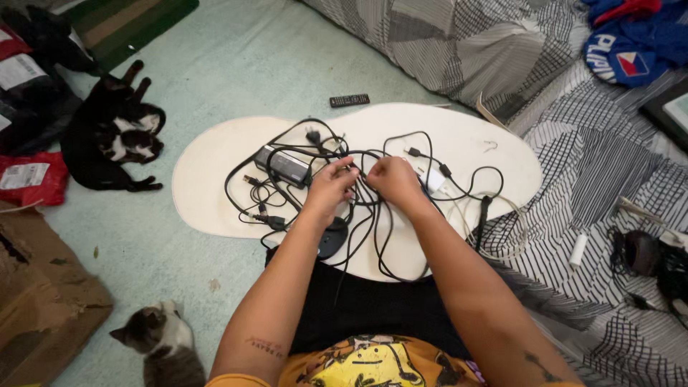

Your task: The person sits on the floor with a white board on their lap and untangles a pile of cables, power adapters, and a computer mouse. They lift and separate individual cords, coil a long black cable around an adapter, and continue separating and arranging the remaining cords on the board.

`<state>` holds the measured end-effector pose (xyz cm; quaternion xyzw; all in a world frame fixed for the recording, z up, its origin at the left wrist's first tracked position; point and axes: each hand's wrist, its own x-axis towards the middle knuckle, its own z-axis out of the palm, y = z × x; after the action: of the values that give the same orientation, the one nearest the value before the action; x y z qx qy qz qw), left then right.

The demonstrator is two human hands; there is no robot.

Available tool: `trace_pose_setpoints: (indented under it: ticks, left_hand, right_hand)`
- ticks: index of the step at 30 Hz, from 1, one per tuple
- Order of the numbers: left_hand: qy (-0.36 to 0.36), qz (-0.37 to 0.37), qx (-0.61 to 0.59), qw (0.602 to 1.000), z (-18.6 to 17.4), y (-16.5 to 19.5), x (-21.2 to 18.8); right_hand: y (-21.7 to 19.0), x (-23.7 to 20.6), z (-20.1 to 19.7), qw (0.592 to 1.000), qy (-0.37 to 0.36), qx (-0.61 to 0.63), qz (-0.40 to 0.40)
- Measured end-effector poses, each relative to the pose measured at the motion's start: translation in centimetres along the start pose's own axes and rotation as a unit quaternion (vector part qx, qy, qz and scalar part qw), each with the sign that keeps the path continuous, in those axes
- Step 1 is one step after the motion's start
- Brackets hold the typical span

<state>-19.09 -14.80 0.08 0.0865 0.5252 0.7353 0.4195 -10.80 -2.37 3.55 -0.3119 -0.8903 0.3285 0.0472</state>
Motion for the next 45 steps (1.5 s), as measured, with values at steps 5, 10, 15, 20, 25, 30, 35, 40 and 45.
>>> trace_pose_setpoints:
  ticks: [5,10,15,20,25,30,35,40,45]
  left_hand:
    - [0.012,-0.004,-0.014,1.0,-1.0,1.8,-0.1]
    - [0.031,0.015,0.023,0.999,-1.8,3.0,-0.2]
    - [0.044,0.072,0.075,0.994,-2.4,2.8,0.5]
    - [0.073,0.084,0.087,0.99,-3.0,3.1,0.9]
    - [0.081,0.099,0.115,0.985,-3.1,3.5,0.6]
    - [0.078,0.094,0.136,0.983,-3.6,3.3,0.6]
    - [0.111,0.127,0.352,0.921,-3.1,3.0,0.3]
    - [0.135,0.313,0.501,0.795,-0.4,2.2,-1.3]
    - [0.056,0.334,0.48,0.81,2.2,1.7,-1.9]
  right_hand:
    - [2.4,-0.3,-1.0,0.982,-0.046,0.184,0.017]
    - [4.5,-2.2,-2.4,0.972,-0.016,0.219,0.084]
    - [5.2,-4.7,-3.2,0.961,0.101,0.259,0.009]
    - [5.5,-7.1,-5.7,0.923,0.223,0.313,0.013]
    - [6.4,-9.5,-5.8,0.875,0.319,0.329,-0.156]
    - [8.0,-10.5,-5.6,0.775,0.461,0.357,-0.245]
    - [8.1,-10.6,-6.5,0.746,0.49,0.372,-0.255]
    - [5.3,-12.1,-5.4,0.78,0.473,0.301,-0.276]
    - [2.0,-14.1,-4.1,0.797,0.456,0.189,-0.349]
